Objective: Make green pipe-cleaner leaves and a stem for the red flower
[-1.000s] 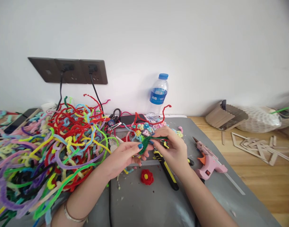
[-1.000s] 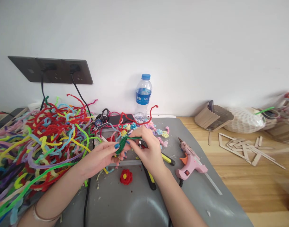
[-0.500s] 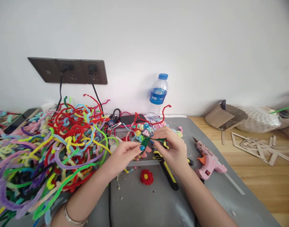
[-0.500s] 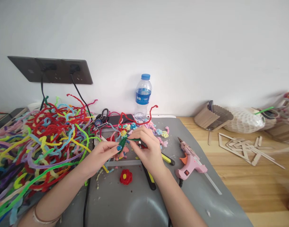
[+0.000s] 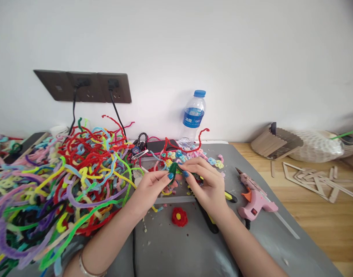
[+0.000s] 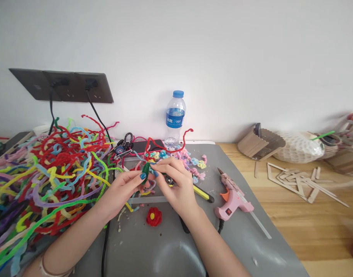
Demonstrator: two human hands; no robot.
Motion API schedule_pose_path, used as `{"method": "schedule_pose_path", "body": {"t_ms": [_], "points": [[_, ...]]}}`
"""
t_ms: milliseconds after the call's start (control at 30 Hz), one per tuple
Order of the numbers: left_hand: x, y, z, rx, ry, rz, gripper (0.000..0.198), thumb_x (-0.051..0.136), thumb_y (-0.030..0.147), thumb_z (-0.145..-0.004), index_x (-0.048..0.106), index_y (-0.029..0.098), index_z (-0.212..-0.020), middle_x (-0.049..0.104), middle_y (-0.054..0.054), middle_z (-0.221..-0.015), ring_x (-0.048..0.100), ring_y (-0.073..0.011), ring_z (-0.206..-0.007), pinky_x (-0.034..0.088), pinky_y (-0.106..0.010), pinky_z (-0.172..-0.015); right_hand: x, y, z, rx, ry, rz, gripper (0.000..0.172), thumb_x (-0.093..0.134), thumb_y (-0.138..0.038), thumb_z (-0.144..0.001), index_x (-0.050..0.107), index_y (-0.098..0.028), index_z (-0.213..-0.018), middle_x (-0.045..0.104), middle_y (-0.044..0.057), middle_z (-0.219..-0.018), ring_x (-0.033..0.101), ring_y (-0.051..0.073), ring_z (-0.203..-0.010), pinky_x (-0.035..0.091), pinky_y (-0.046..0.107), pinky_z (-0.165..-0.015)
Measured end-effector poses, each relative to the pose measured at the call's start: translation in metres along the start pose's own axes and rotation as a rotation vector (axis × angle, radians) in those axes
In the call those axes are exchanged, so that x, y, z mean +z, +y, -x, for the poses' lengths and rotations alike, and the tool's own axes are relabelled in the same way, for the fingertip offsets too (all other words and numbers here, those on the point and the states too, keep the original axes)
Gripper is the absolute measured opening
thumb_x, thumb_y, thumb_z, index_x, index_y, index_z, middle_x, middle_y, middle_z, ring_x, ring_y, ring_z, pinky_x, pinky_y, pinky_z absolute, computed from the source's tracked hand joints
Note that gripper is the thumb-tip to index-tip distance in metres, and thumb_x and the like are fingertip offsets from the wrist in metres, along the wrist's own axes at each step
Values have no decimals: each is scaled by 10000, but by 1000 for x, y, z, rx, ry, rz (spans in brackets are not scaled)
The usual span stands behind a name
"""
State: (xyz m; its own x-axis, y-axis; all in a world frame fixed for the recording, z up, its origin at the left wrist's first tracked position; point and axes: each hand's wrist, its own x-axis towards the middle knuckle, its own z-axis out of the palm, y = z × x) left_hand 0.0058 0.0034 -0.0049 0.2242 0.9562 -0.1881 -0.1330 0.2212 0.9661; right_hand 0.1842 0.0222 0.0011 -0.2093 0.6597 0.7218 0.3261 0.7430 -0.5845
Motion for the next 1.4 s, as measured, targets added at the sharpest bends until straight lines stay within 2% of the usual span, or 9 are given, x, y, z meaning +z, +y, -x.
{"method": "schedule_pose_path", "body": {"t_ms": [233,467,600,800,1033,1200,1400], "points": [[1,-3,-2,57,11,37,346,720,493,-817,813,181,-933,709,-61,-825,555,-161,-752,455,-269,-690,5,-2,0,27,5,-89,299,574,-54,-904,773,-241,-1026,634,32,-776,600,160,-684,495,282,-581],[-1,-6,-3,118,40,-7,278,703,432,-843,802,176,-888,613,-23,-790,468,-135,-702,400,-254,-644,10,-1,6,254,-8,-193,222,607,-151,-911,775,-238,-1027,668,34,-776,607,147,-570,521,286,-528],[-1,-8,-3,119,44,-3,275,691,432,-858,798,178,-850,606,-23,-765,455,-139,-707,385,-256,-654,13,0,7,300,-19,-247,211,626,-161,-898,784,-244,-1012,694,44,-801,645,158,-602,554,287,-546],[2,-5,-3,114,45,64,277,702,447,-852,808,193,-883,665,-46,-799,496,-163,-735,397,-282,-686,16,-3,5,281,-68,-278,312,591,-118,-892,777,-271,-1091,695,47,-864,665,165,-698,586,297,-630],[4,-2,-2,119,19,150,275,748,437,-824,789,165,-829,575,-11,-699,461,-138,-689,384,-277,-654,20,-2,9,391,-123,-455,334,582,-162,-909,749,-278,-1174,687,66,-966,692,186,-822,616,293,-654],[6,0,-2,96,-14,198,276,743,424,-831,774,150,-837,500,20,-618,417,-116,-616,346,-277,-614,20,-3,8,489,-179,-581,293,591,-254,-950,722,-278,-1212,692,35,-938,695,142,-634,609,290,-606],[6,4,-2,100,25,236,281,810,395,-762,758,138,-863,575,6,-610,505,-120,-580,391,-275,-598,19,-5,5,520,-169,-621,245,664,-423,-921,722,-240,-1074,700,27,-881,708,163,-639,625,325,-654]]}}
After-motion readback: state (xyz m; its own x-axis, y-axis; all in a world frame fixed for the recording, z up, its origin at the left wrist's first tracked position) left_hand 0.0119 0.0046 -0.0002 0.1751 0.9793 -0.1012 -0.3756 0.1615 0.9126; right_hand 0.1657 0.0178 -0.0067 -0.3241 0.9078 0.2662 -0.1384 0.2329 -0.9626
